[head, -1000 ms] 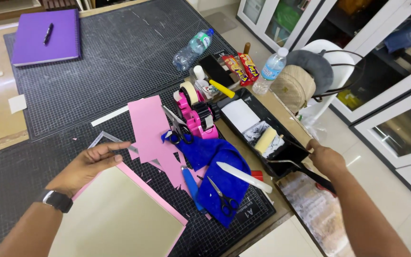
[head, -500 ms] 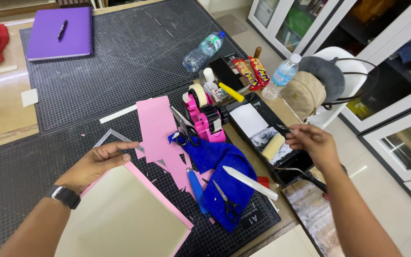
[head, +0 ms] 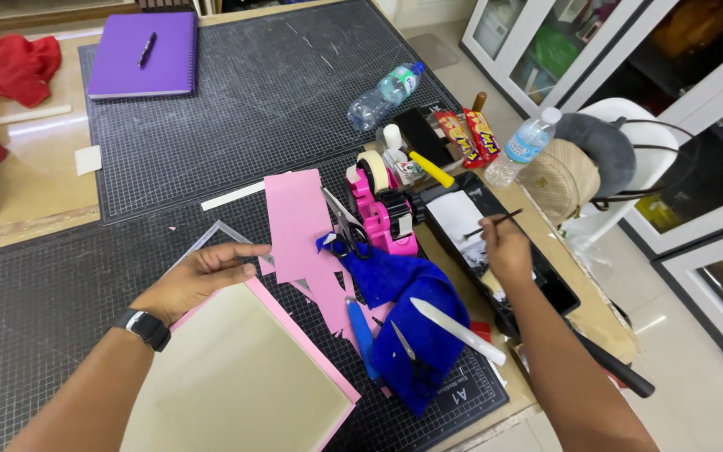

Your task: Covering and decorating a cardboard box with pink paper using scissors, glue, and a bone folder.

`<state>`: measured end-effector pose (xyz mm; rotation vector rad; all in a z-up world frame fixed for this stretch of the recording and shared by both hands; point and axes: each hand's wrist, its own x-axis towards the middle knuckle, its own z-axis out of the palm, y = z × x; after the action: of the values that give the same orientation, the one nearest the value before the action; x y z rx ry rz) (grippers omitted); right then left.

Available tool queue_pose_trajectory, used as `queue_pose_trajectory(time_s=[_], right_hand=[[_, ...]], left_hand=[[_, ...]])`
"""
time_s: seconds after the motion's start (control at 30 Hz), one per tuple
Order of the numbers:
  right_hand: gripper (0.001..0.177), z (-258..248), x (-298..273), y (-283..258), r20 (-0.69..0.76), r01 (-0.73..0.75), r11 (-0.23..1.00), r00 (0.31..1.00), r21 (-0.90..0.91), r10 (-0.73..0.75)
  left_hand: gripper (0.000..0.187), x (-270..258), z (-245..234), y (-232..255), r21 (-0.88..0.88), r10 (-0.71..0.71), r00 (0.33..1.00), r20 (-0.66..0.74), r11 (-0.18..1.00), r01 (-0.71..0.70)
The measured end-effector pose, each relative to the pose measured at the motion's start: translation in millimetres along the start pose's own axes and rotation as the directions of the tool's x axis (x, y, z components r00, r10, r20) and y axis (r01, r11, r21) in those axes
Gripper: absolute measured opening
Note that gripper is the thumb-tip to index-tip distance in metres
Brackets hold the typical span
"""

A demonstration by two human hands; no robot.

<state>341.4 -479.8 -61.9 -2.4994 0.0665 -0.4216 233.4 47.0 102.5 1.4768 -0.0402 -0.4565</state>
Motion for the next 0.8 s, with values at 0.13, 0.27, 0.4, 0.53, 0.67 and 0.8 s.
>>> queue_pose_trajectory(time_s=[0.13, 0.27, 0.4, 0.53, 0.67, 0.8], right_hand=[[0.028, -17, -15, 1, -0.092, -0.032, 0.999, 0.995, -0.032, 0.029], [0.033, -12, -29, 9, -0.119, -0.061, 0.994, 0.992, -0.088, 0.050], [0.038, -3, -24, 48, -0.079, -0.143, 0.989, 0.987, -0.020, 0.141], [0.050, 1, -12, 62, -0.098, -0.186, 0.979, 0.979, -0.084, 0.178], [0.056, -4, -26, 59, -0.133, -0.027, 0.974, 0.991, -0.226, -0.003], [0.048, 5, -32, 68, -0.172, 0.160, 0.947, 0.962, -0.278, -0.213]], left_hand=[[0.045, 8, -11, -15, 0.029, -0.007, 1.000, 0.013, 1.000, 0.007], [0.043, 1, -5, -4, 0.033, -0.005, 1.000, 0.021, 0.999, 0.004], [0.041, 5, -7, -11, 0.046, 0.011, 1.000, 0.017, 0.999, -0.012], [0.040, -1, -6, 1, 0.243, 0.067, 0.996, -0.061, 0.969, -0.051], [0.039, 1, -9, 3, 0.346, 0.027, 1.000, 0.006, 0.938, -0.027], [0.041, 7, -15, -11, 0.326, 0.050, 0.998, 0.033, 0.944, -0.058]])
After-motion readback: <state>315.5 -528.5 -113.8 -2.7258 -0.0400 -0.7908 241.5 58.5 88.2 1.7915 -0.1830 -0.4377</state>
